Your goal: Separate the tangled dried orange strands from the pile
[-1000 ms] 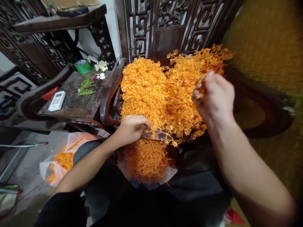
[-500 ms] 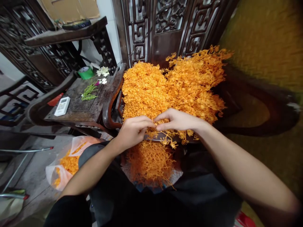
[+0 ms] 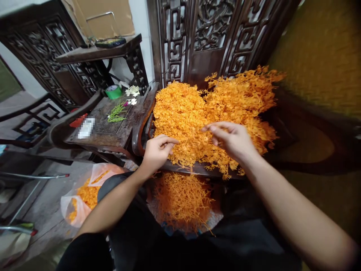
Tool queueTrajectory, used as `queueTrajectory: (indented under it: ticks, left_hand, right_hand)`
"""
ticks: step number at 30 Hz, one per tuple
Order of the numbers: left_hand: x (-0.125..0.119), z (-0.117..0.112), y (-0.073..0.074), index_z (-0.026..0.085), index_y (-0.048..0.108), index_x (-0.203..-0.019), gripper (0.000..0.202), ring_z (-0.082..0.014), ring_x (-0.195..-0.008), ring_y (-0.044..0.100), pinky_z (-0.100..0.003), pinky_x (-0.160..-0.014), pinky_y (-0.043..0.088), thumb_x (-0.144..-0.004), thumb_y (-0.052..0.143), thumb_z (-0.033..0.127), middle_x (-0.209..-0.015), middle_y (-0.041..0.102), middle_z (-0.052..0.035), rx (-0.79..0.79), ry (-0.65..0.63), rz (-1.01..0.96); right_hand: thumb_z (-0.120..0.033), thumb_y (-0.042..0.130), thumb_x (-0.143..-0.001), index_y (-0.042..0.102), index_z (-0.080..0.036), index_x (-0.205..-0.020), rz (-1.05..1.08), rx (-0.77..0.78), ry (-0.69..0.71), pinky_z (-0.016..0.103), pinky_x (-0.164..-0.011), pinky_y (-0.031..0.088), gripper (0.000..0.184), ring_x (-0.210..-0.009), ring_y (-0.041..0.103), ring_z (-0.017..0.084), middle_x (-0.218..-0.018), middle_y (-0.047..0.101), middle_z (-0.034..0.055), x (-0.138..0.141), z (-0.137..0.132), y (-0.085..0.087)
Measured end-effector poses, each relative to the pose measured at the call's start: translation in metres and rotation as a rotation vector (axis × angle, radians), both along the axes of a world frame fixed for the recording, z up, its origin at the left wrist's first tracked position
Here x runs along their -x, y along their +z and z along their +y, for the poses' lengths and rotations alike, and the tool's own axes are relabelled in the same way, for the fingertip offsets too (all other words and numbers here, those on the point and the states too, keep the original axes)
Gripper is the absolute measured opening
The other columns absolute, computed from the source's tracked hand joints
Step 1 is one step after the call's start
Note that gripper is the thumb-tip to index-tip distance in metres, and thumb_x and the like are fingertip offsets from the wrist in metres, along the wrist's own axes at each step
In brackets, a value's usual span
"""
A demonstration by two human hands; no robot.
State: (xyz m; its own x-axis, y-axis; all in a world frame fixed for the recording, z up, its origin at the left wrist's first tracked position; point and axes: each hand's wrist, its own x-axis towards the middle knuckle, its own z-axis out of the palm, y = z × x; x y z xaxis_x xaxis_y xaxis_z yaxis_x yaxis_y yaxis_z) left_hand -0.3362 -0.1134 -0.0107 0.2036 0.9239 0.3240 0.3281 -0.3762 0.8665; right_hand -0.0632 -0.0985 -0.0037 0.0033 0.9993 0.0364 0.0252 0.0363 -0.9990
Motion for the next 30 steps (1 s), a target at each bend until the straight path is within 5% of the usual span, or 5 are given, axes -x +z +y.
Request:
queueTrajectory:
  ticks: [4, 16, 20, 22, 30]
  left_hand:
    - [-0.004, 0.004, -0.004, 0.016, 0.079, -0.089, 0.012, -0.009, -0.056, 0.065, -0.023, -0.055, 0.051, -0.087, 0.068, 0.021, -0.084, 0.07, -0.0032, 0.033, 0.076, -0.154]
    - [0.009, 0.0, 0.026, 0.019, 0.075, -0.123, 0.037, -0.0211, -0.096, 0.071, -0.031, -0.075, 0.057, -0.096, 0.064, 0.042, -0.109, 0.077, -0.0111, -0.1, 0.105, 0.088]
    - [0.006, 0.0, 0.03, 0.018, 0.079, -0.105, 0.026, -0.0207, -0.102, 0.07, -0.036, -0.093, 0.055, -0.093, 0.068, 0.038, -0.108, 0.076, -0.0098, -0.072, -0.206, 0.122]
    - [-0.002, -0.003, 0.026, 0.019, 0.08, -0.092, 0.017, -0.0177, -0.089, 0.069, -0.033, -0.085, 0.054, -0.09, 0.071, 0.034, -0.092, 0.075, -0.0061, -0.006, -0.312, 0.072]
    - [-0.029, -0.003, 0.012, 0.016, 0.072, -0.064, 0.033, -0.0087, -0.052, 0.046, -0.025, -0.052, 0.035, -0.063, 0.089, 0.044, -0.056, 0.058, 0.0026, 0.475, -0.017, -0.506]
  right_hand:
    - [-0.051, 0.076, -0.083, 0.076, -0.017, -0.088, -0.248, -0.001, 0.356, 0.027, -0.051, 0.034, 0.034, -0.052, 0.046, 0.01, -0.069, 0.066, 0.0003, 0.036, -0.021, 0.0]
    - [-0.064, 0.058, -0.094, 0.062, -0.019, -0.074, -0.32, -0.141, 0.315, 0.027, -0.052, 0.032, 0.05, -0.053, 0.039, 0.012, -0.057, 0.045, -0.0039, 0.057, -0.032, 0.006]
    - [-0.066, 0.058, -0.093, 0.052, -0.02, -0.065, -0.37, -0.142, 0.521, 0.028, -0.057, 0.035, 0.054, -0.058, 0.041, 0.013, -0.061, 0.045, -0.0026, 0.058, -0.036, 0.009]
    - [-0.064, 0.056, -0.094, 0.05, -0.021, -0.064, -0.404, -0.126, 0.584, 0.028, -0.055, 0.032, 0.053, -0.056, 0.038, 0.013, -0.059, 0.042, -0.0029, 0.061, -0.037, 0.008]
    - [-0.05, 0.056, -0.099, 0.045, -0.02, -0.06, -0.499, -0.169, 0.586, 0.028, -0.053, 0.024, 0.05, -0.051, 0.032, 0.009, -0.055, 0.036, -0.0057, 0.065, -0.038, 0.019]
